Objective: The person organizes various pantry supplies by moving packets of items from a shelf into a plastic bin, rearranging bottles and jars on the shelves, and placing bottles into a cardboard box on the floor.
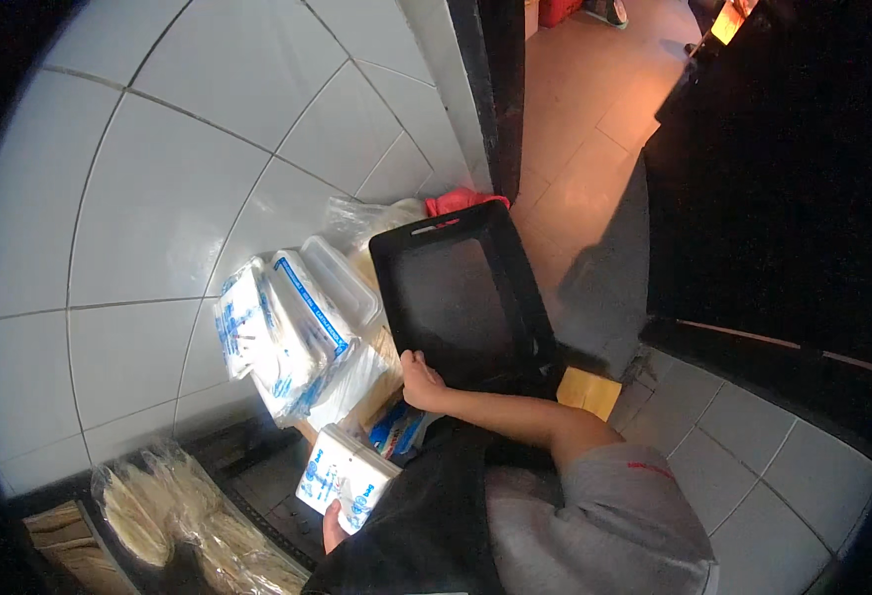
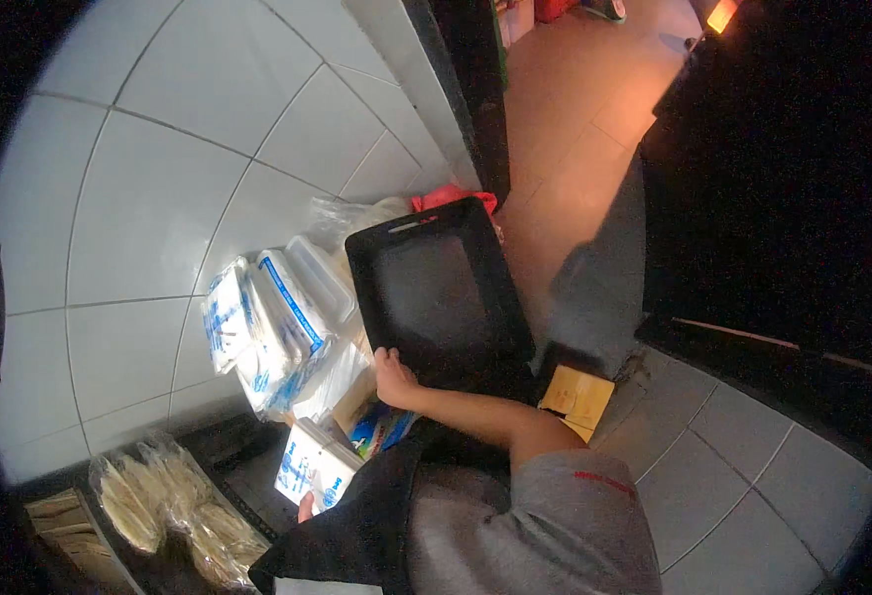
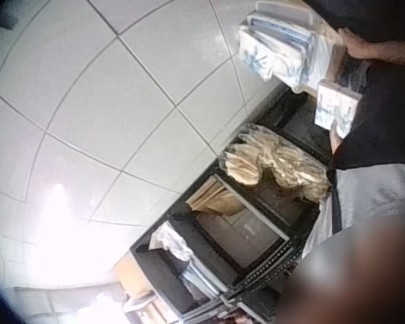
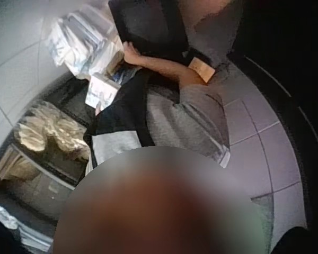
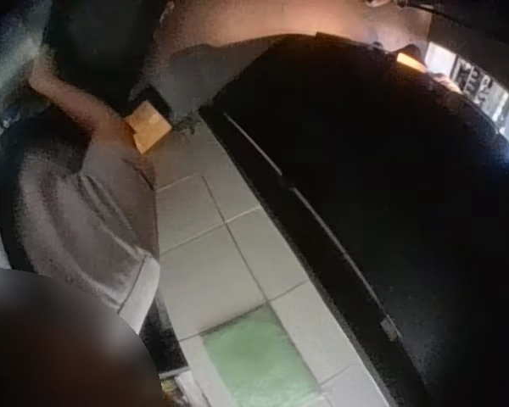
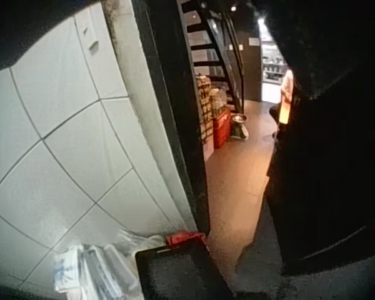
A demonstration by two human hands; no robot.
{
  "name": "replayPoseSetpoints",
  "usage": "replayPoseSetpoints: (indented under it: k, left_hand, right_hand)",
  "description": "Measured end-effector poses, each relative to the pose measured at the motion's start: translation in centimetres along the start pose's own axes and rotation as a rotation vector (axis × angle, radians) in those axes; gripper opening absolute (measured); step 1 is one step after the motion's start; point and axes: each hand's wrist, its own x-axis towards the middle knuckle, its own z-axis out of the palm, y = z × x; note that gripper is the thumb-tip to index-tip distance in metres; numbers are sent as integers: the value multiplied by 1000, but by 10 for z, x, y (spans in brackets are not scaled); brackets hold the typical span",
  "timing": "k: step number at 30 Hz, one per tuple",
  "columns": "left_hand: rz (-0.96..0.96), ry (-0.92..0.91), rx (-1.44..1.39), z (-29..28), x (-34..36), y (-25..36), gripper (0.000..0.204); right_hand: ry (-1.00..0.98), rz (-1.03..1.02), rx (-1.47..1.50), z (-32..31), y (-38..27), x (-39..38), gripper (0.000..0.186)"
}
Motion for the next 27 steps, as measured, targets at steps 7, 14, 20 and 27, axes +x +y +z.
replayPoseSetpoints:
  k: [7, 14, 20, 27]
  left_hand:
    - [72, 234, -32, 50, -35, 0, 58]
    - [147, 29, -159, -28, -4, -13, 57]
    - [284, -9, -64, -107, 37, -12, 58]
    - [352, -68, -200, -166, 51, -8, 56]
  right_hand:
    - [-95, 127, 40, 27, -3, 1, 32]
    - [94, 139, 227, -21, 22, 21, 31]
    - [263, 169, 713, -144, -7, -42, 63]
    - [-12, -190, 271, -132, -94, -144, 51]
